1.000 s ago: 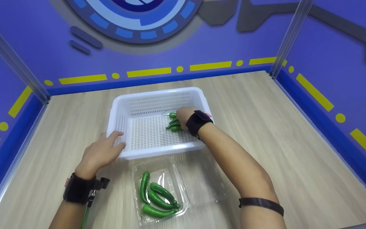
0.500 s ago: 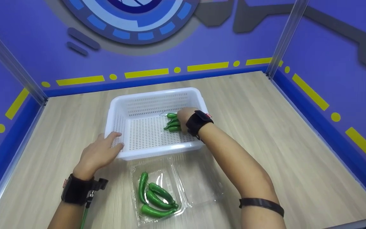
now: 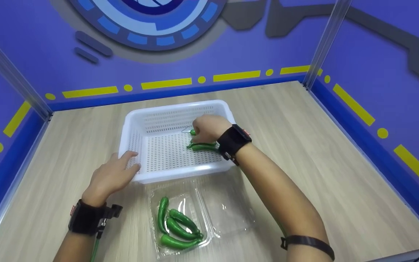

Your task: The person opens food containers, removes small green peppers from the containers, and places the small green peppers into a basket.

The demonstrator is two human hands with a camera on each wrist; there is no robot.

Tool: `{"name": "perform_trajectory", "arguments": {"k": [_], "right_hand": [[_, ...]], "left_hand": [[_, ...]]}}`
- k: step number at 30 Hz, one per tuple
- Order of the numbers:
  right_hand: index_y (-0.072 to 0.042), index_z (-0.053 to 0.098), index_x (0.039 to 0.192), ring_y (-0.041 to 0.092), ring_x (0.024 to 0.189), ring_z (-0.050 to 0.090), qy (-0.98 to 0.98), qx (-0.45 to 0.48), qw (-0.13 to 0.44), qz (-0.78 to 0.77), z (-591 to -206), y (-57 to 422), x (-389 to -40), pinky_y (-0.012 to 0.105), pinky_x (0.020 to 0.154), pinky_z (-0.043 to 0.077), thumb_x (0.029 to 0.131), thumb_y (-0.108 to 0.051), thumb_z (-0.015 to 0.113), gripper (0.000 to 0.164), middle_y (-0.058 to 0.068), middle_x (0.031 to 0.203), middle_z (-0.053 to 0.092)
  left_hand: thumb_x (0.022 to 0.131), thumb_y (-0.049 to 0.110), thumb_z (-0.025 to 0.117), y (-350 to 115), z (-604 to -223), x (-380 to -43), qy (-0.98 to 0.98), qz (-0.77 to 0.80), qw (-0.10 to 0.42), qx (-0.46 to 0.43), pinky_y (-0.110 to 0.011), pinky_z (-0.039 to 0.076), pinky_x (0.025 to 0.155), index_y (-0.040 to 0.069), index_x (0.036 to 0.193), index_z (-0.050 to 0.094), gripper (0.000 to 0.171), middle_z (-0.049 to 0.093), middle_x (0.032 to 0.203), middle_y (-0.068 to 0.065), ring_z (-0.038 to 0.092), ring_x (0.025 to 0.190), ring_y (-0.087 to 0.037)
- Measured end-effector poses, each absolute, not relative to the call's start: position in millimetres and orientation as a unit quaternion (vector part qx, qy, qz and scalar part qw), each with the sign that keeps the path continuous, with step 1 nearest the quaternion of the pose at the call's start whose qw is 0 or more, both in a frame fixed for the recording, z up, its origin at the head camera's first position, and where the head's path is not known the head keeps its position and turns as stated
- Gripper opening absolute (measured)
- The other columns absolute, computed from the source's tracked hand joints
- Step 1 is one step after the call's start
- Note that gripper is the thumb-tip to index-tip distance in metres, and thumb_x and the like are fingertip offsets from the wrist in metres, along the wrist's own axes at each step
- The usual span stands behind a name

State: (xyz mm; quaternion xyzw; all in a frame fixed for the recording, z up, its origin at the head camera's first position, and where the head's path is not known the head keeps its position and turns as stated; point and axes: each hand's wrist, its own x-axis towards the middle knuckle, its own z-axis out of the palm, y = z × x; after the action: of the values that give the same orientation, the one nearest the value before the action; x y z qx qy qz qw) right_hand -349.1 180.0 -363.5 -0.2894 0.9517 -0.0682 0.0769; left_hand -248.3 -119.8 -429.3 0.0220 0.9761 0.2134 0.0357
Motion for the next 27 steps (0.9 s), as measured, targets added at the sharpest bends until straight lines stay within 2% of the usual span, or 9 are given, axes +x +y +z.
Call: {"name": "perform_trajectory", "arguments": {"k": [7, 10, 13, 16, 20, 23, 27], "right_hand": [[-0.012, 0.067, 0.087, 0.016, 0.069, 0.057, 0.937, -0.336, 0.015, -0.093, -334, 175, -320, 0.031, 0.066, 0.048, 0.090, -0.034, 0.075, 0.024, 0.001, 0.079, 0.067], [-0.014, 0.067, 0.089, 0.013, 0.066, 0.056, 0.928, -0.352, 0.002, -0.120, -326, 172, -297, 0.029, 0.061, 0.047, 0.091, -0.035, 0.075, 0.023, -0.003, 0.077, 0.065], [-0.018, 0.068, 0.094, 0.009, 0.069, 0.057, 0.919, -0.368, 0.002, -0.144, -322, 167, -270, 0.026, 0.063, 0.049, 0.091, -0.038, 0.075, 0.021, -0.006, 0.081, 0.066], [-0.019, 0.069, 0.102, 0.009, 0.077, 0.062, 0.911, -0.382, 0.015, -0.158, -324, 164, -242, 0.026, 0.070, 0.052, 0.091, -0.039, 0.075, 0.024, -0.007, 0.089, 0.069], [-0.021, 0.069, 0.111, 0.010, 0.085, 0.065, 0.905, -0.389, 0.066, -0.160, -335, 159, -213, 0.027, 0.075, 0.053, 0.089, -0.041, 0.075, 0.030, -0.008, 0.094, 0.070], [-0.022, 0.070, 0.114, 0.010, 0.085, 0.066, 0.901, -0.396, 0.099, -0.149, -347, 154, -202, 0.029, 0.078, 0.053, 0.087, -0.039, 0.077, 0.032, -0.009, 0.093, 0.070], [-0.020, 0.071, 0.112, 0.009, 0.085, 0.064, 0.901, -0.401, 0.106, -0.124, -363, 149, -198, 0.030, 0.079, 0.053, 0.084, -0.033, 0.080, 0.032, -0.008, 0.092, 0.070]], "left_hand": [[0.098, 0.045, 0.047, -121, -431, -246, 0.977, 0.211, 0.038, 0.017, -0.052, 0.051, 0.074, 0.017, 0.148, 0.051, 0.058, 0.055, 0.135, -0.026, 0.064, 0.093, -0.038], [0.099, 0.045, 0.046, -123, -431, -244, 0.977, 0.210, 0.041, 0.016, -0.055, 0.051, 0.077, 0.016, 0.149, 0.049, 0.058, 0.057, 0.134, -0.026, 0.065, 0.099, -0.041], [0.099, 0.045, 0.046, -124, -431, -244, 0.977, 0.208, 0.040, 0.015, -0.056, 0.051, 0.079, 0.016, 0.150, 0.049, 0.058, 0.058, 0.133, -0.027, 0.064, 0.102, -0.042], [0.099, 0.044, 0.046, -125, -430, -244, 0.977, 0.207, 0.038, 0.015, -0.057, 0.051, 0.079, 0.016, 0.150, 0.049, 0.058, 0.059, 0.133, -0.027, 0.064, 0.102, -0.042], [0.099, 0.044, 0.046, -123, -429, -245, 0.977, 0.209, 0.038, 0.019, -0.056, 0.051, 0.078, 0.016, 0.149, 0.049, 0.058, 0.059, 0.132, -0.027, 0.065, 0.100, -0.042], [0.099, 0.044, 0.046, -122, -429, -246, 0.977, 0.209, 0.037, 0.021, -0.055, 0.051, 0.077, 0.016, 0.148, 0.050, 0.057, 0.060, 0.131, -0.026, 0.065, 0.099, -0.041], [0.099, 0.043, 0.045, -120, -429, -247, 0.977, 0.210, 0.034, 0.022, -0.055, 0.051, 0.078, 0.016, 0.147, 0.052, 0.056, 0.060, 0.130, -0.025, 0.065, 0.099, -0.041]]}}
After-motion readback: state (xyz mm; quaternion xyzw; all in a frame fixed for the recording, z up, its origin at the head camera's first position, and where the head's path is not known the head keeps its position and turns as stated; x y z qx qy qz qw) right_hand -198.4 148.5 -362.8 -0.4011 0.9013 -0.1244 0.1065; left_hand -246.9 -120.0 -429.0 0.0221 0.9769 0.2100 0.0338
